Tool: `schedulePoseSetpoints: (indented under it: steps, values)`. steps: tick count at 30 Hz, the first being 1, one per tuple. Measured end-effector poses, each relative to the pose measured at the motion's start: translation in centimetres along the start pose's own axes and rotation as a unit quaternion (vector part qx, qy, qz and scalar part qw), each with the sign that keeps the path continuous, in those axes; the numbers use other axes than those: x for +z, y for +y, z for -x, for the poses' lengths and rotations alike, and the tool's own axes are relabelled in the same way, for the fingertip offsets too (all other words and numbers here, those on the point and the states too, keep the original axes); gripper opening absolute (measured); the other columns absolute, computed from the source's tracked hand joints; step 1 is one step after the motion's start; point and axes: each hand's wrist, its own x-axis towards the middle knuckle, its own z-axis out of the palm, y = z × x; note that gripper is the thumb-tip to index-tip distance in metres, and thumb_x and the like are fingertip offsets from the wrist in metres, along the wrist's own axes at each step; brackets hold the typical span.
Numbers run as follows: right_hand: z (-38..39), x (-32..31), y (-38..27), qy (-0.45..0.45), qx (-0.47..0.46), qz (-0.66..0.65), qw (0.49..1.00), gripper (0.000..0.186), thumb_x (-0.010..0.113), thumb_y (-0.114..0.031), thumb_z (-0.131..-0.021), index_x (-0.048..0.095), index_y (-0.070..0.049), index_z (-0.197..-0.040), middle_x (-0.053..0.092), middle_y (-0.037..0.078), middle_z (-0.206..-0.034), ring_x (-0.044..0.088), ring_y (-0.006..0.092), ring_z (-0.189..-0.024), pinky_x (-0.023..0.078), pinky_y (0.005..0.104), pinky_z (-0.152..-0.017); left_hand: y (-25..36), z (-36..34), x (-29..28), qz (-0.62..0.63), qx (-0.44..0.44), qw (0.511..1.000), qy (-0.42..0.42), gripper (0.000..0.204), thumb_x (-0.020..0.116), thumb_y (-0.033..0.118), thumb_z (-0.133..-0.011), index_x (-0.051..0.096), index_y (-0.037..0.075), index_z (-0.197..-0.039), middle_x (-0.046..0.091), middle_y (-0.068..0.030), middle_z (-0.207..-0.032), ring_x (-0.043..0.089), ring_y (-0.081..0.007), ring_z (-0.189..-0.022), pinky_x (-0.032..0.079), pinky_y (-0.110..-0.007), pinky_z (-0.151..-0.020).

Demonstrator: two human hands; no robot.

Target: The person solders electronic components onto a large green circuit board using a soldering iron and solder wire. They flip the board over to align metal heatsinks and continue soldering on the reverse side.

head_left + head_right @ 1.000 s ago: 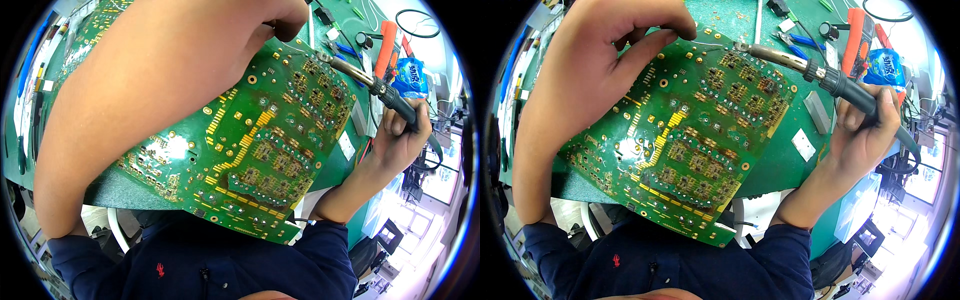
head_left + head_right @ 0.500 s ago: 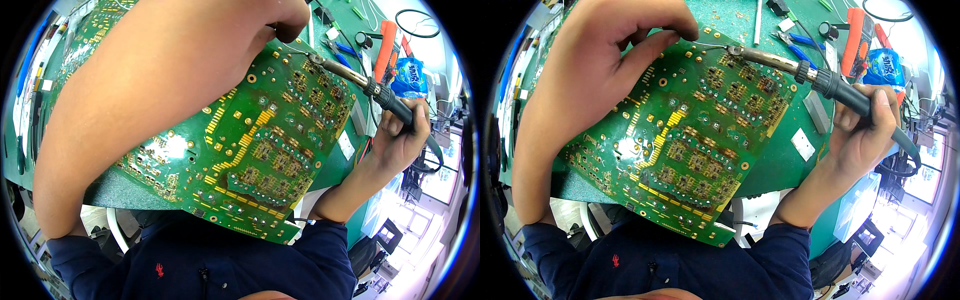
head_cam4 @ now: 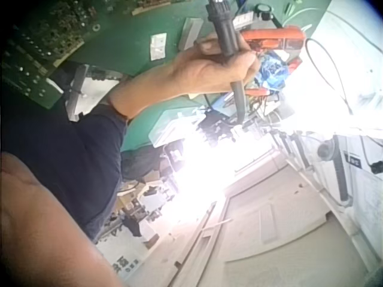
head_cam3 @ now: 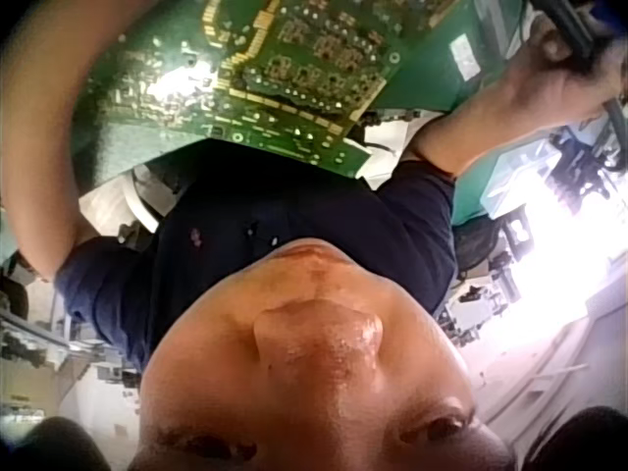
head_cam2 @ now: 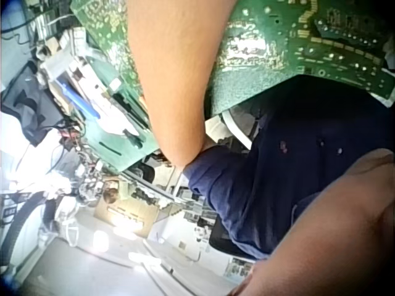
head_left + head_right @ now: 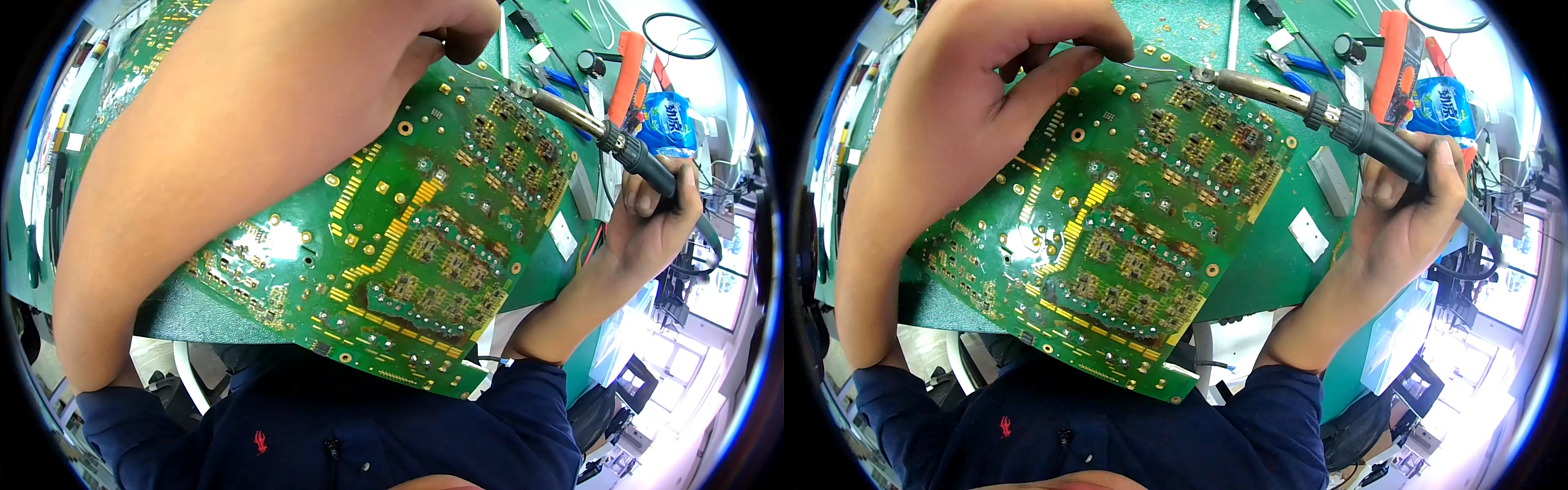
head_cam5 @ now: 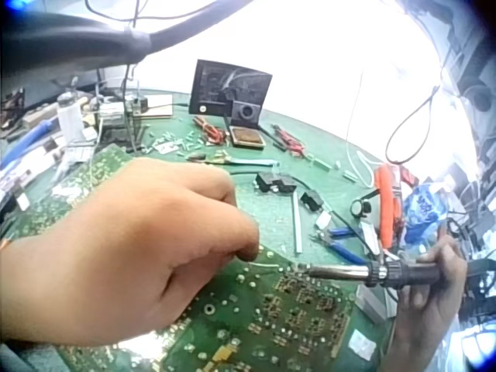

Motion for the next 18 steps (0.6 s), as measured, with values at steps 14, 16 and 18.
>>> schedulePoseSetpoints:
  steps: [14,16,18]
  values:
    - [0.1,0.0,0.2,0.007,-0.004,0.003,1.000,0.036,0.048,-0.021,-0.104,0.066,0.009,-0.094,0.046,0.004,-0.054,0.044,0.0136,-0.048,0.040,0.0288,-0.049,-0.4,-0.1,0.5,0.018,0.001,1.000,0.016,0.017,0.066,-0.006,-0.082,0.070,0.002,-0.097,0.058,-0.0138,-0.082,0.060,-0.0328,-0.072,0.046,-0.042,-0.058]
    - [0.1,0.0,0.1,0.006,-0.007,-0.003,1.000,0.035,0.048,-0.021,-0.104,0.066,0.009,-0.094,0.046,0.004,-0.055,0.044,0.0136,-0.048,0.040,0.0287,-0.049,-0.3,-0.1,0.6,-0.002,-0.004,1.000,0.014,0.018,0.066,-0.006,-0.082,0.070,0.002,-0.097,0.058,-0.0138,-0.081,0.060,-0.0324,-0.072,0.046,-0.042,-0.058]
    - [0.1,-0.1,0.1,0.001,-0.009,-0.015,1.000,0.035,0.049,-0.021,-0.104,0.066,0.009,-0.094,0.047,0.005,-0.055,0.044,0.0138,-0.048,0.039,0.0285,-0.049,0.0,-0.1,0.4,0.020,-0.035,0.999,0.013,0.018,0.066,-0.006,-0.082,0.070,0.002,-0.097,0.057,-0.0139,-0.081,0.060,-0.0317,-0.072,0.046,-0.041,-0.059]
